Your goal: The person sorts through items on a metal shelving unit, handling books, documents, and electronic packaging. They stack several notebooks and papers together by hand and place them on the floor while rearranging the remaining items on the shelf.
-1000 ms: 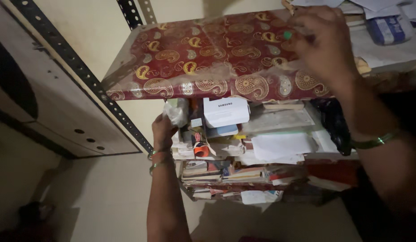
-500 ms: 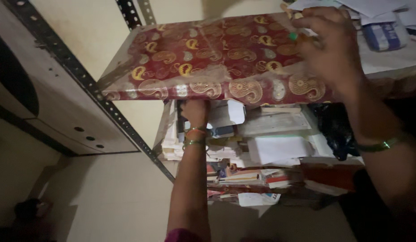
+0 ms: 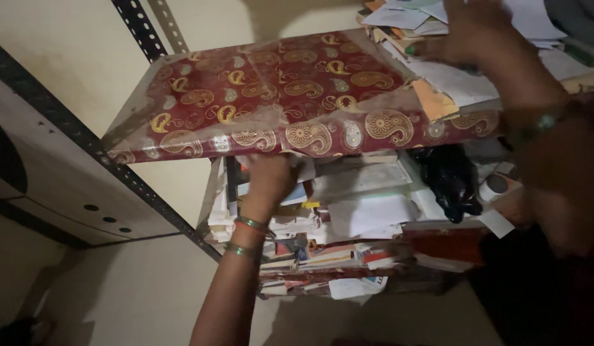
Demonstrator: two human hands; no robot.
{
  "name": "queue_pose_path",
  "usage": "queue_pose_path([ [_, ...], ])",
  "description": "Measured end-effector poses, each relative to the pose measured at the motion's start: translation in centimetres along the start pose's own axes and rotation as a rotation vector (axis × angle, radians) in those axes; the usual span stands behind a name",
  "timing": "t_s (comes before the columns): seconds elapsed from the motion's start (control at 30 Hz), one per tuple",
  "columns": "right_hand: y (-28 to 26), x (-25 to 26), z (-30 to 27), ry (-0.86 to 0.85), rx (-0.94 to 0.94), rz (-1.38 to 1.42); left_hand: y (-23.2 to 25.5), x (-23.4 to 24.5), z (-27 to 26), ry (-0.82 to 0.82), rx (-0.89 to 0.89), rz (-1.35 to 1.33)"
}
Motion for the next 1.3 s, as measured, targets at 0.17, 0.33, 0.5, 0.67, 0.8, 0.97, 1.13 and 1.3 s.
queue_pose_path([
  [0.17,3.0,-3.8,1.6,-0.185,-0.1,-0.102,14.7,6.4,-7.9,-0.328,-0.623,-0.411],
  [0.33,5.5,-4.0,1.7,-0.194,-0.052,-0.067,19.9,13.5,3.6,0.073,-0.287,-1.015],
  [0.5,9.1,-0.3,0.2,0.062,-0.011,-0.036,23.4,9.8,15.4,0.336,-0.13,-0.832],
  [0.67,15.8,0.9,-1.7,-0.013,-0.177,-0.035,25.5,6.9,18.7,0.195,0.046,-0.796],
  [0.8,17.5,-2.7,-1.6,0.04,-0.302,0.425,28.4,8.6,14.5,0.073,0.089,-0.671],
  [0.97,15.2,-2.9,-0.5,-0.047,0.079,0.388,33.3,12.8,8.7,0.34,-0.264,-0.358],
  [1.13,17.3,-2.8,-0.9,-0.143,0.041,0.26,34.4,11.4,9.4,0.088,-0.395,-0.17],
  [1.3,14.6,-0.4,-1.9,-0.114,0.175,-0.141,35.3,11.0,9.7,0.271,-0.64,-0.171],
])
Point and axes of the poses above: each hand's wrist, its own z-axis towards the middle knuckle, its own x-axis out of the back of the hand, y = z × x, the point moved 9 cm from there along z, towards the middle knuckle, and after that the axes turned 9 degrees about x, right-handed, at the moved point
